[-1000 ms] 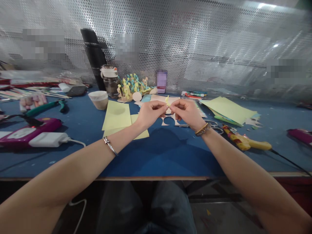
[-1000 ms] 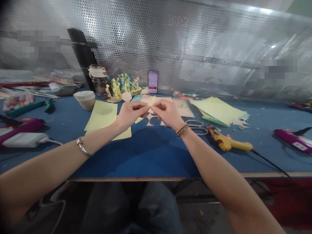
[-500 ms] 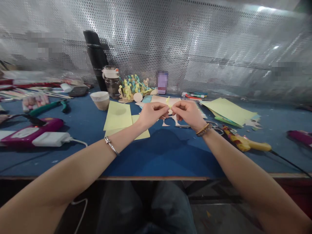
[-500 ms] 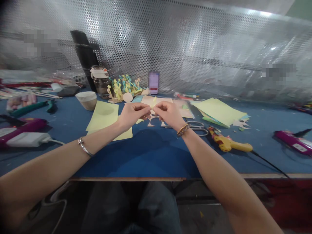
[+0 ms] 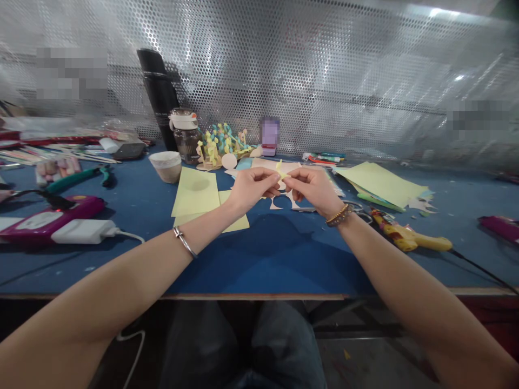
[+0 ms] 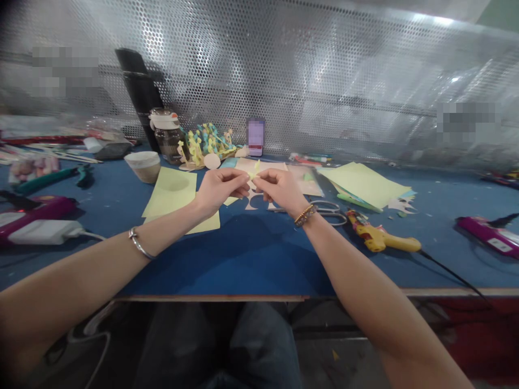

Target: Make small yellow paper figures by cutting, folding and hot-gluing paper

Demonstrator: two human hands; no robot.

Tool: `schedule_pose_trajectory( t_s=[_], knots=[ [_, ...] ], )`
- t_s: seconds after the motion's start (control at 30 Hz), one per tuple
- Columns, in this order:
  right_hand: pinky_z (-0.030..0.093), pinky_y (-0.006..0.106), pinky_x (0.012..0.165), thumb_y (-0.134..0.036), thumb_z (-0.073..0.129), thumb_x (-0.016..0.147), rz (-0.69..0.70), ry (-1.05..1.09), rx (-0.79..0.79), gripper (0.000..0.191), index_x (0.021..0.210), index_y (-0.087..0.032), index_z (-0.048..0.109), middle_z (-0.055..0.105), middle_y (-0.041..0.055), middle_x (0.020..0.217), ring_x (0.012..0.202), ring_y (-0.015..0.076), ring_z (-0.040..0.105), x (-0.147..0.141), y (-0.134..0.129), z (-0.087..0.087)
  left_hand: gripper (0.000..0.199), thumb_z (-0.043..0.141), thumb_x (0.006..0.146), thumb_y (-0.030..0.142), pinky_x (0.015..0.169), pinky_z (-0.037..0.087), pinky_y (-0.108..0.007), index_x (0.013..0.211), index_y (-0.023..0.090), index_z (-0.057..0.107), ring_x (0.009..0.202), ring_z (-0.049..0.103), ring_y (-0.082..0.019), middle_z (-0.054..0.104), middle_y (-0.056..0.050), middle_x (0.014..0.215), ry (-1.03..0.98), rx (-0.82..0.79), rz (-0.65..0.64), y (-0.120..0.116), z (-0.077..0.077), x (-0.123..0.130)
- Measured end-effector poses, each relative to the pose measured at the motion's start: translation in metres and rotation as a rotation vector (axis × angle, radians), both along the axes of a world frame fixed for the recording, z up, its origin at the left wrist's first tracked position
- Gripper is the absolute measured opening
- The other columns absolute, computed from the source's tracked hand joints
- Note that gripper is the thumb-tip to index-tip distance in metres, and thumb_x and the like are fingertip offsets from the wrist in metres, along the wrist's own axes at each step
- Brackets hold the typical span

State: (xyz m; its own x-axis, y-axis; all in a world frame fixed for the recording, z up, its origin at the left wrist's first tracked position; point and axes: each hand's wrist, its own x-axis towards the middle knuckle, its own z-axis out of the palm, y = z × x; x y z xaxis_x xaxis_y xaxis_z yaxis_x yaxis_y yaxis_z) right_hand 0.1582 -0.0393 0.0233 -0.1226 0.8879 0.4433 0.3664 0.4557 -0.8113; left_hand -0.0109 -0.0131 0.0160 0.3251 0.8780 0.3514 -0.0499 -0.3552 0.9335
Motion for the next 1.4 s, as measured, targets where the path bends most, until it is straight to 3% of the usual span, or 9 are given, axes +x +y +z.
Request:
schedule_pose_trajectory(
  t_s=[0.4,0.93,1.4],
  knots=[
    [0.041,0.02,0.04,-0.034,0.062,0.077,-0.018,0.067,-0.044,0.02,0.069,-0.016,0.059,0.059,0.0001,0.062,0.043,0.0061,0.049,-0.0015,0.0,-0.0001,0.021,0.06,0.077,0.036,0.062,0.056,-0.023,0.08,0.015,0.065,0.067,0.068,-0.014,0.07,-0.006,0.077,-0.024,-0.052,-0.071,-0.0004,0.0006,-0.0002],
    [0.039,0.02,0.04,-0.037,0.063,0.076,-0.016,0.053,-0.022,0.021,0.072,-0.016,0.062,0.059,-0.0009,0.057,0.043,0.0063,0.049,0.0001,0.0009,-0.002,0.026,0.062,0.077,0.039,0.062,0.058,-0.025,0.086,0.014,0.061,0.067,0.07,-0.017,0.071,-0.007,0.076,0.001,-0.013,-0.051,-0.002,0.0007,0.0],
    [0.039,0.019,0.04,-0.036,0.064,0.076,-0.011,0.097,-0.059,0.021,0.073,-0.015,0.063,0.06,-0.0004,0.06,0.043,0.0057,0.049,-0.0013,0.0006,-0.0025,0.025,0.065,0.075,0.038,0.06,0.058,-0.025,0.08,0.013,0.061,0.065,0.069,-0.017,0.07,-0.007,0.072,0.021,0.054,-0.032,-0.0049,0.0002,0.0003]
  ],
)
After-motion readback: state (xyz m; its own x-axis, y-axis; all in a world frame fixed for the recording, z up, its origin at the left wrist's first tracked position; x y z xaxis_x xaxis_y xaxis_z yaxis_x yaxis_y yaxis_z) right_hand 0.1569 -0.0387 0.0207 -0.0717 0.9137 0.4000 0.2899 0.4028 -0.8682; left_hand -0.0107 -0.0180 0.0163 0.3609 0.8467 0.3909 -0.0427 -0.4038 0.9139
